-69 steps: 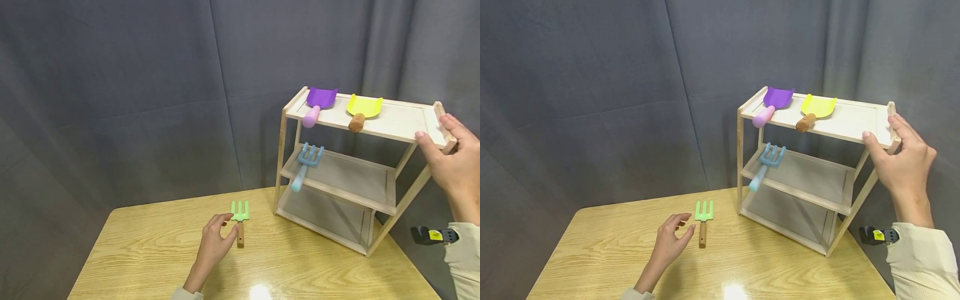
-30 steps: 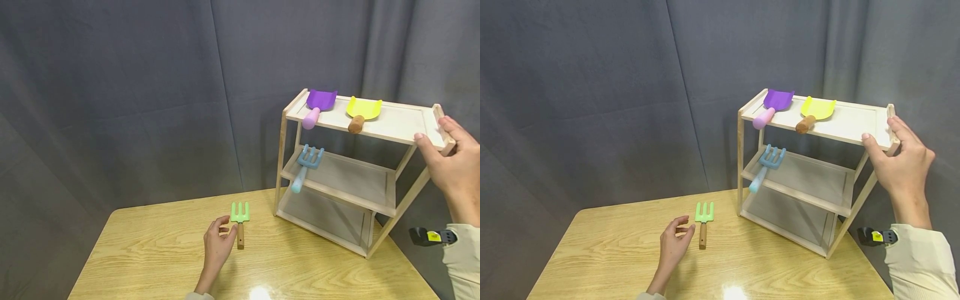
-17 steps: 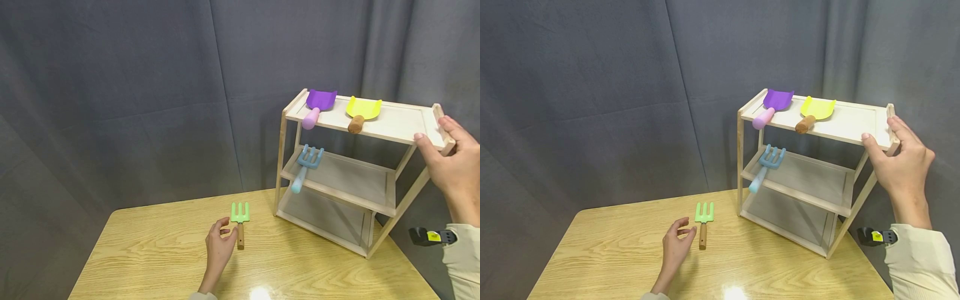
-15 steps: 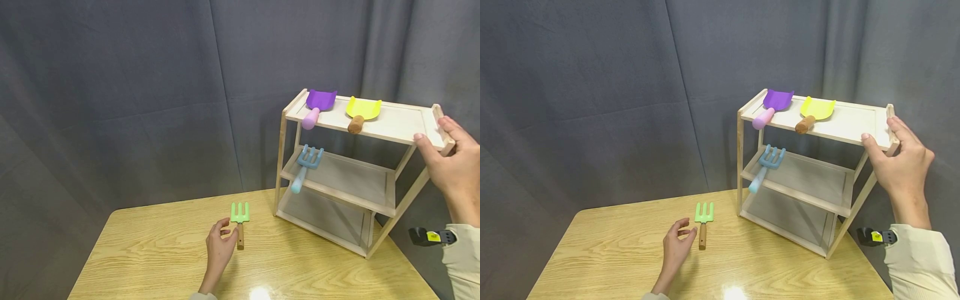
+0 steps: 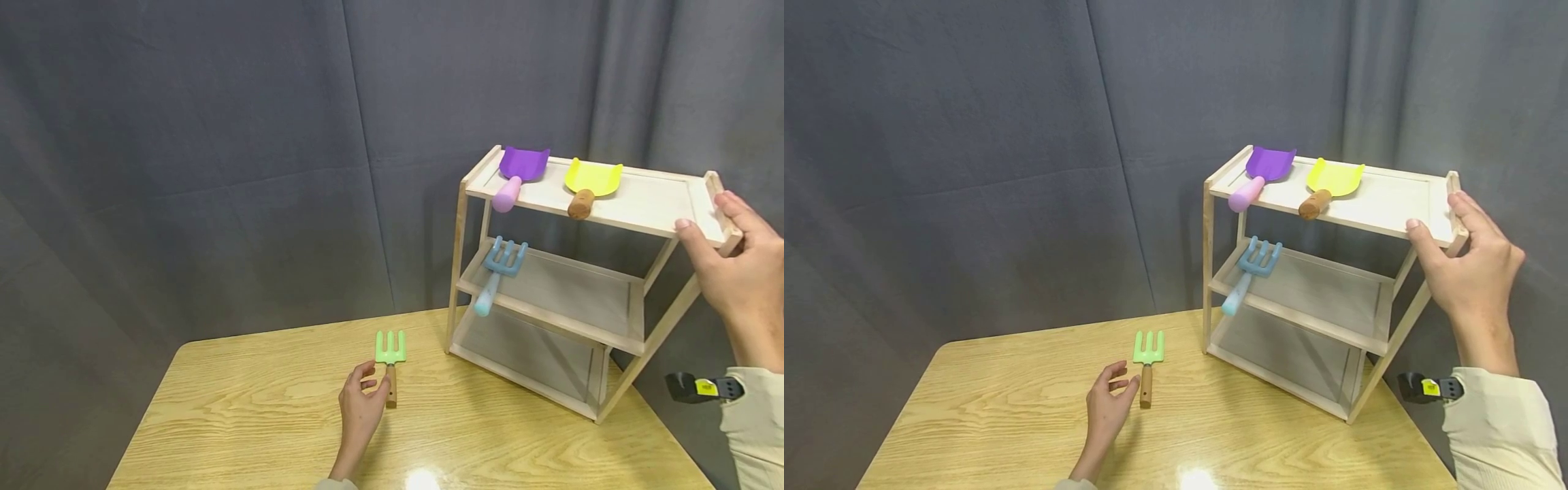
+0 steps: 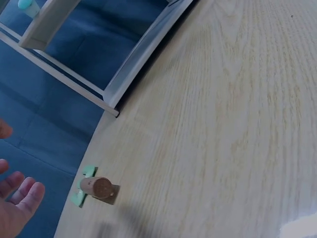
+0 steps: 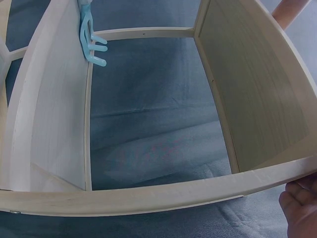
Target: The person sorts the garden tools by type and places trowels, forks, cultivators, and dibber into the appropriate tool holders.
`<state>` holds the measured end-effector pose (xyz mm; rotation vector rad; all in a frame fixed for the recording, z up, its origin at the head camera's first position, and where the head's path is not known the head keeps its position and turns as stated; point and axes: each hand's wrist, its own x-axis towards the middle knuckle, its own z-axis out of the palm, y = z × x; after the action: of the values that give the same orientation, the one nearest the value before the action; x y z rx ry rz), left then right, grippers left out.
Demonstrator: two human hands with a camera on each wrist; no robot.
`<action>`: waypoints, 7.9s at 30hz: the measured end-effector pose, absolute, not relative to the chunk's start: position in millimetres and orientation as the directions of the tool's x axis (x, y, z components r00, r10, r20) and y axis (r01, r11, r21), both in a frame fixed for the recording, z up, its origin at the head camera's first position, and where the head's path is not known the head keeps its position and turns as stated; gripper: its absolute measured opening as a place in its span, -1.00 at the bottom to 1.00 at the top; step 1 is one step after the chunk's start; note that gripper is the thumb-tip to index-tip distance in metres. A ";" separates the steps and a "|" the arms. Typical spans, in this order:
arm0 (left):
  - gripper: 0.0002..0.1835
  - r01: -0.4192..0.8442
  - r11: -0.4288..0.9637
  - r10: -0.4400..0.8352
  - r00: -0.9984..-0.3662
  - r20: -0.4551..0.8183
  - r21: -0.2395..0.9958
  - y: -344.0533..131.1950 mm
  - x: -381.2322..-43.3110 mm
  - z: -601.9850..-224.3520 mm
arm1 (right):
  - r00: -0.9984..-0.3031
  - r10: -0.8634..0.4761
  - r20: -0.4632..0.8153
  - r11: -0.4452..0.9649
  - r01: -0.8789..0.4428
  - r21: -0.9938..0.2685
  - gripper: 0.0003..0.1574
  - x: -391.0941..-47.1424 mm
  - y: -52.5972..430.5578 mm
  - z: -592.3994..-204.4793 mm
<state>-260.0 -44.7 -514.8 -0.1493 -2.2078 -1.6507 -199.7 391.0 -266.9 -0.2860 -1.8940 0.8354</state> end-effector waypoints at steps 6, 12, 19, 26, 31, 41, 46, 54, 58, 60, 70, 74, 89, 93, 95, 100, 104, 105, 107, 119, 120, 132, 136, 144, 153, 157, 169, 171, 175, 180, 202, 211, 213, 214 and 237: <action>-0.62 0.273 0.321 -0.141 -0.933 0.331 0.907 -44.2 -260.9 -522.5 | -0.465 0.534 0.706 0.736 -0.157 -0.659 -0.29 -199.0 391.1 -267.3; -0.62 0.217 0.319 -0.166 -0.946 0.279 0.923 -41.8 -261.0 -529.3 | -0.464 0.536 0.706 0.730 -0.165 -0.663 -0.29 -198.5 391.7 -268.3; -0.64 0.157 0.302 -0.200 -0.954 0.224 0.940 -37.4 -260.8 -534.6 | -0.468 0.532 0.706 0.739 -0.152 -0.657 -0.29 -198.6 391.9 -269.3; -0.62 0.108 0.301 -0.212 -0.961 0.177 0.948 -35.6 -262.6 -541.2 | -0.472 0.531 0.704 0.738 -0.152 -0.658 -0.29 -199.0 392.6 -268.7; -0.58 0.077 0.300 -0.207 -0.968 0.144 0.951 -34.2 -263.2 -545.4 | -0.473 0.524 0.708 0.740 -0.159 -0.654 -0.29 -199.5 392.7 -267.8; -0.58 0.038 0.343 -0.209 -0.971 0.116 0.939 -31.4 -265.3 -552.1 | -0.480 0.521 0.706 0.731 -0.177 -0.659 -0.29 -199.3 392.5 -266.7; -0.57 0.011 0.357 -0.211 -0.973 0.092 0.934 -29.6 -266.4 -554.2 | -0.485 0.527 0.698 0.726 -0.169 -0.666 -0.29 -199.1 393.3 -266.9; -0.58 -0.015 0.398 -0.211 -0.975 0.075 0.917 -26.6 -269.2 -554.9 | -0.488 0.522 0.699 0.736 -0.157 -0.659 -0.28 -199.1 392.7 -267.6; -0.58 -0.025 0.403 -0.221 -0.973 0.071 0.915 -25.9 -270.5 -554.6 | -0.491 0.523 0.696 0.734 -0.157 -0.661 -0.28 -199.1 392.5 -267.2; -0.59 -0.028 0.414 -0.227 -0.971 0.073 0.910 -25.7 -271.3 -554.6 | -0.492 0.523 0.696 0.732 -0.160 -0.662 -0.28 -199.2 392.6 -267.1; -0.64 -0.023 0.439 -0.239 -0.967 0.092 0.898 -23.8 -276.8 -559.3 | -0.499 0.529 0.687 0.725 -0.155 -0.671 -0.28 -198.8 391.9 -267.0; -0.63 -0.011 0.458 -0.233 -0.967 0.107 0.889 -22.8 -279.2 -560.9 | -0.497 0.529 0.687 0.723 -0.159 -0.672 -0.28 -198.6 392.1 -266.8; -0.58 -0.007 0.492 -0.218 -0.969 0.115 0.871 -18.9 -280.1 -559.6 | -0.477 0.521 0.708 0.731 -0.179 -0.658 -0.29 -197.4 391.1 -266.2; -0.57 -0.011 0.500 -0.218 -0.969 0.113 0.866 -19.0 -281.5 -561.4 | -0.472 0.522 0.710 0.728 -0.187 -0.660 -0.29 -197.3 391.3 -266.1; -0.57 -0.011 0.503 -0.217 -0.970 0.114 0.864 -19.2 -281.9 -562.3 | -0.473 0.522 0.710 0.728 -0.188 -0.659 -0.30 -197.3 391.3 -266.1; -0.60 -0.009 0.504 -0.209 -0.972 0.112 0.864 -19.9 -282.8 -563.1 | -0.473 0.519 0.712 0.727 -0.193 -0.659 -0.30 -197.1 391.6 -266.4; -0.63 -0.010 0.499 -0.205 -0.973 0.108 0.866 -20.8 -283.7 -563.0 | -0.471 0.522 0.711 0.726 -0.193 -0.660 -0.30 -197.1 391.6 -266.4; -0.64 -0.010 0.496 -0.203 -0.974 0.105 0.868 -21.0 -283.8 -563.0 | -0.471 0.522 0.711 0.727 -0.190 -0.660 -0.30 -197.1 391.7 -266.4; -0.65 -0.013 0.490 -0.199 -0.975 0.097 0.872 -21.6 -284.1 -563.1 | -0.471 0.524 0.710 0.730 -0.182 -0.659 -0.30 -197.2 391.8 -266.5; -0.70 -0.022 0.467 -0.208 -0.974 0.085 0.884 -25.5 -285.6 -563.2 | -0.475 0.530 0.702 0.726 -0.174 -0.665 -0.31 -196.8 391.9 -267.3; -0.69 -0.016 0.464 -0.205 -0.975 0.090 0.886 -26.0 -285.4 -563.2 | -0.477 0.529 0.702 0.726 -0.173 -0.665 -0.31 -196.8 391.8 -267.4; -0.68 -0.011 0.432 -0.185 -0.980 0.077 0.902 -32.3 -285.5 -559.4 | -0.480 0.529 0.700 0.732 -0.159 -0.662 -0.30 -196.4 391.7 -268.7; -0.67 -0.024 0.437 -0.185 -0.981 0.064 0.899 -33.9 -286.3 -557.2 | -0.478 0.527 0.702 0.732 -0.164 -0.661 -0.30 -196.6 391.6 -268.7; -0.67 -0.036 0.397 -0.174 -0.984 0.037 0.917 -35.0 -285.4 -551.9 | -0.471 0.519 0.713 0.737 -0.177 -0.653 -0.31 -197.1 391.8 -268.0; -0.67 -0.039 0.382 -0.144 -0.989 0.018 0.923 -35.9 -284.7 -549.3 | -0.468 0.513 0.720 0.741 -0.181 -0.646 -0.31 -198.1 392.5 -267.2; -0.66 -0.044 0.377 -0.123 -0.992 0.003 0.925 -36.4 -283.8 -547.6 | -0.472 0.515 0.715 0.740 -0.176 -0.649 -0.31 -198.0 392.9 -267.4; -0.61 -0.039 0.337 -0.106 -0.994 -0.003 0.941 -38.5 -279.3 -547.7 | -0.455 0.517 0.725 0.732 -0.204 -0.650 -0.33 -197.5 392.8 -268.1; -0.60 -0.042 0.336 -0.104 -0.995 -0.007 0.941 -39.3 -278.2 -547.6 | -0.453 0.516 0.727 0.733 -0.206 -0.649 -0.33 -197.6 392.9 -268.2; -0.59 -0.045 0.338 -0.093 -0.996 -0.014 0.940 -41.2 -276.7 -546.5 | -0.450 0.512 0.732 0.742 -0.198 -0.641 -0.32 -197.6 392.9 -268.4; -0.57 -0.049 0.333 -0.085 -0.996 -0.022 0.942 -43.3 -276.3 -544.7 | -0.443 0.510 0.737 0.747 -0.196 -0.635 -0.32 -198.0 392.8 -268.7; -0.53 -0.035 0.320 -0.014 -0.999 -0.032 0.947 -59.7 -266.0 -524.7 | -0.459 0.515 0.724 0.741 -0.186 -0.645 -0.31 -197.7 392.3 -268.7; -0.54 0.014 0.302 0.059 -0.998 -0.005 0.953 -65.7 -259.1 -514.3 | -0.479 0.520 0.707 0.726 -0.189 -0.661 -0.30 -198.1 391.4 -267.1; -0.53 0.030 0.288 0.093 -0.996 0.003 0.957 -66.9 -257.4 -511.7 | -0.486 0.519 0.703 0.725 -0.186 -0.664 -0.29 -198.2 391.4 -267.0; -0.53 0.040 0.284 0.109 -0.994 0.009 0.958 -67.5 -256.7 -510.3 | -0.487 0.520 0.702 0.724 -0.185 -0.664 -0.29 -198.2 391.5 -267.1; -0.54 0.102 0.269 0.225 -0.973 0.040 0.958 -68.9 -241.4 -488.3 | -0.491 0.523 0.697 0.735 -0.155 -0.660 -0.28 -199.2 390.4 -266.5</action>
<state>-241.4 -68.9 -488.3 -0.3341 -2.5835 -1.9356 -199.2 390.4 -266.5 -0.2819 -1.9217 0.8375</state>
